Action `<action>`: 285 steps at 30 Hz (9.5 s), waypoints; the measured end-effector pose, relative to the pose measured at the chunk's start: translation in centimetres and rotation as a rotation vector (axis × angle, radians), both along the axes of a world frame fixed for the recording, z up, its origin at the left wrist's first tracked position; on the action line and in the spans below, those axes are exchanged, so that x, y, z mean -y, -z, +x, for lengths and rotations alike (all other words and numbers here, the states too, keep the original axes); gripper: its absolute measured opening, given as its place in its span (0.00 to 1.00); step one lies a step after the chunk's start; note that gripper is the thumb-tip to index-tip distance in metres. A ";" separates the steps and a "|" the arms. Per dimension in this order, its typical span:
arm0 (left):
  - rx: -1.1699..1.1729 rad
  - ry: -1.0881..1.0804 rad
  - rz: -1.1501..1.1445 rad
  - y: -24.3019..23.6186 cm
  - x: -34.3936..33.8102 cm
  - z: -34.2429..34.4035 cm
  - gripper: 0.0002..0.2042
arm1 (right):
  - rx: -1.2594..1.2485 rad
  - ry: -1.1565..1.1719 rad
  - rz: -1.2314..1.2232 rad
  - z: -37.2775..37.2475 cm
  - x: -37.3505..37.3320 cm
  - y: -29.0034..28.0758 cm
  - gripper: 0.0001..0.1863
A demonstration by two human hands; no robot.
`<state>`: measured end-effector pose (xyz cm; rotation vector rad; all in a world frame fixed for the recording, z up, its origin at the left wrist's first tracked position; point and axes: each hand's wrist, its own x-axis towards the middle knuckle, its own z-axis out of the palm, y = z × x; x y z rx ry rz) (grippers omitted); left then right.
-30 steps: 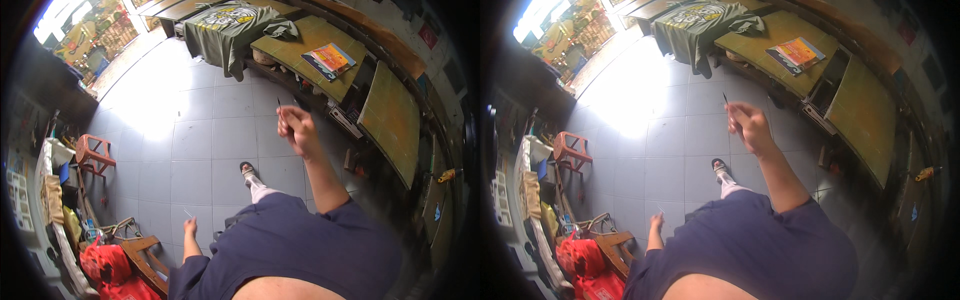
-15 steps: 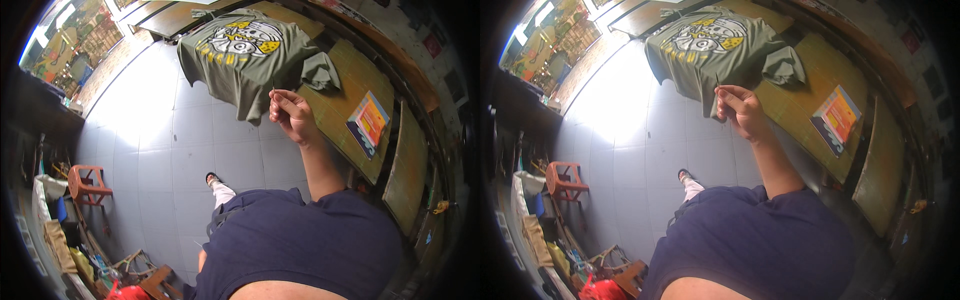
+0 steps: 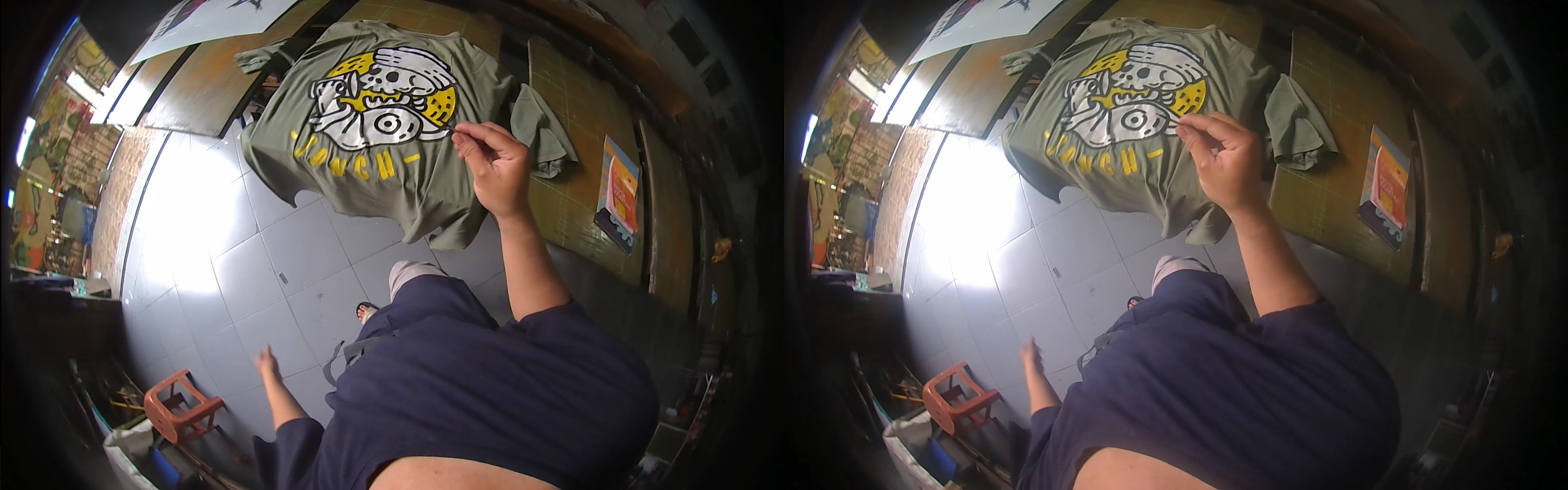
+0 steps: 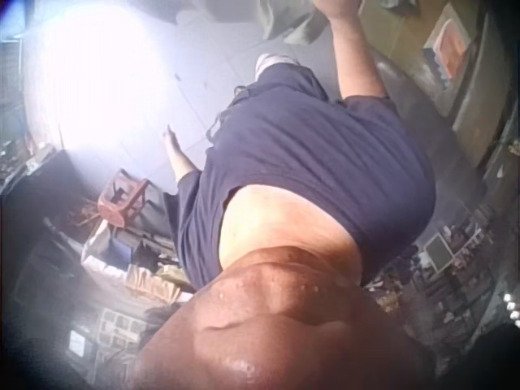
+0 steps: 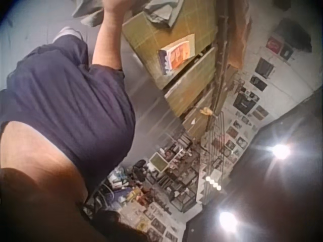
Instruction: The person paints a skull graphic on a green t-shirt using a small brush. They repeatedly apply white paint to the skull's hat area, occasionally pause to walk around the room, and return to continue painting the same region.
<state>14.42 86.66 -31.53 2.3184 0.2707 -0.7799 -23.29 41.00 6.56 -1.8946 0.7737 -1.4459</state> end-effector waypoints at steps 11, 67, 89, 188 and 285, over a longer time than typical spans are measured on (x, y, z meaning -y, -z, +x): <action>0.699 0.378 -0.570 -22.5 27.8 7.5 0.17 | 0.177 0.139 0.293 -1.2 7.0 2.7 0.06; 0.973 1.779 -0.814 -28.8 90.3 -5.5 0.35 | -0.257 0.824 0.120 6.1 14.7 8.2 0.08; 0.964 1.762 -0.772 -29.4 89.2 -6.4 0.33 | -0.296 0.852 0.130 6.2 14.6 8.0 0.07; 0.965 1.750 -0.777 -29.1 89.8 -6.0 0.32 | -0.217 0.850 0.153 7.1 15.3 7.9 0.07; 0.686 1.302 -1.044 -30.8 86.3 -3.3 0.21 | 0.658 0.451 0.455 5.9 18.6 3.7 0.08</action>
